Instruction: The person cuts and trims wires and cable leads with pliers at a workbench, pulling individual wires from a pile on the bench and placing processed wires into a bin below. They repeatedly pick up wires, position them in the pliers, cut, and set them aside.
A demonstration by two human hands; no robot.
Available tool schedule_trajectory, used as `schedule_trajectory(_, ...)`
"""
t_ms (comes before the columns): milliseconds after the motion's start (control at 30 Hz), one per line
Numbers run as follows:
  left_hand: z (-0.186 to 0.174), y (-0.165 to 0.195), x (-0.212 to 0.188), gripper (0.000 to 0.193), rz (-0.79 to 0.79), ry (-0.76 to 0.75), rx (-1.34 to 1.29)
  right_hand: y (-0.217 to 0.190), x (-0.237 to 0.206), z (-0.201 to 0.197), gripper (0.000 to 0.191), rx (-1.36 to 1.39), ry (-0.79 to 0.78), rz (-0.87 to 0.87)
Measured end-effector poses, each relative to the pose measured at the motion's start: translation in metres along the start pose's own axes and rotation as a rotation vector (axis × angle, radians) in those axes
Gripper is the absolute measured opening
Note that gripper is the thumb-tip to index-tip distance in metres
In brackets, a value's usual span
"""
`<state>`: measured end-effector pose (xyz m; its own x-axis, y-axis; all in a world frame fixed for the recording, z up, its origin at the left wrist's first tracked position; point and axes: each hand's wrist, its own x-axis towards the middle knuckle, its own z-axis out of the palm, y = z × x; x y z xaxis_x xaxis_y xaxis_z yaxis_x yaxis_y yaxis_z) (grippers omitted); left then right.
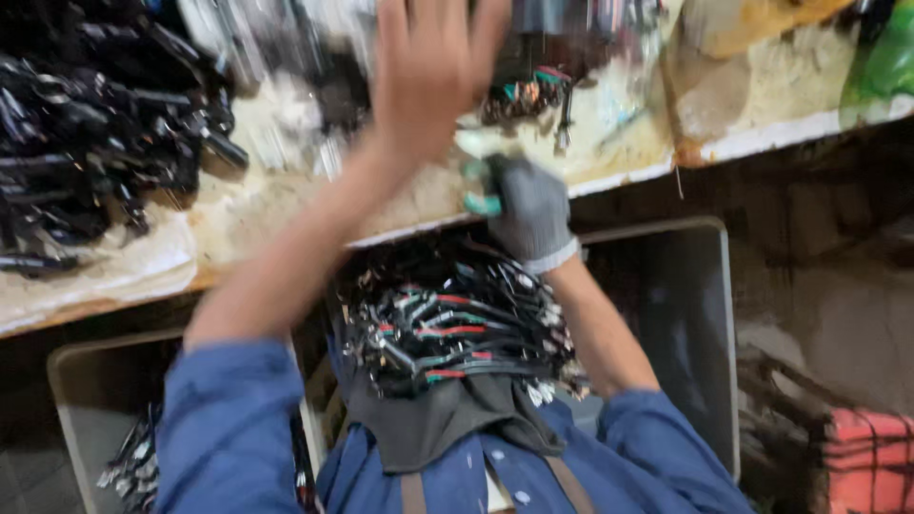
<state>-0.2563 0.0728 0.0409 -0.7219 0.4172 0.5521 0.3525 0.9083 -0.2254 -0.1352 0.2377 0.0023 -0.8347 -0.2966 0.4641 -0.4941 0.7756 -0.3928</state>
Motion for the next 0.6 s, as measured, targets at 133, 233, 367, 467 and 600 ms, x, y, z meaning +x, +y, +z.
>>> schedule_trajectory(133,-0.02,0.041,-0.113,0.062,0.096,-0.06,0.169,-0.018,-0.016,-0.011,0.028,0.045,-0.105,0.088)
schedule_trajectory(233,-0.011,0.038,-0.135,0.063,0.135,-0.118,0.186,-0.018,-0.003,-0.009,0.03,0.028,-0.158,0.096)
schedule_trajectory(367,0.022,-0.022,-0.089,0.08,0.268,-0.167,0.139,-0.006,0.054,0.026,0.043,0.037,-0.043,0.023)
schedule_trajectory(467,0.041,-0.058,-0.059,0.066,0.236,-0.043,-0.055,-0.001,0.089,0.06,0.028,-0.001,-0.046,0.035)
schedule_trajectory(600,0.036,-0.049,-0.079,0.078,0.125,-0.186,-0.202,-0.003,0.079,0.06,0.036,0.07,-0.045,-0.029)
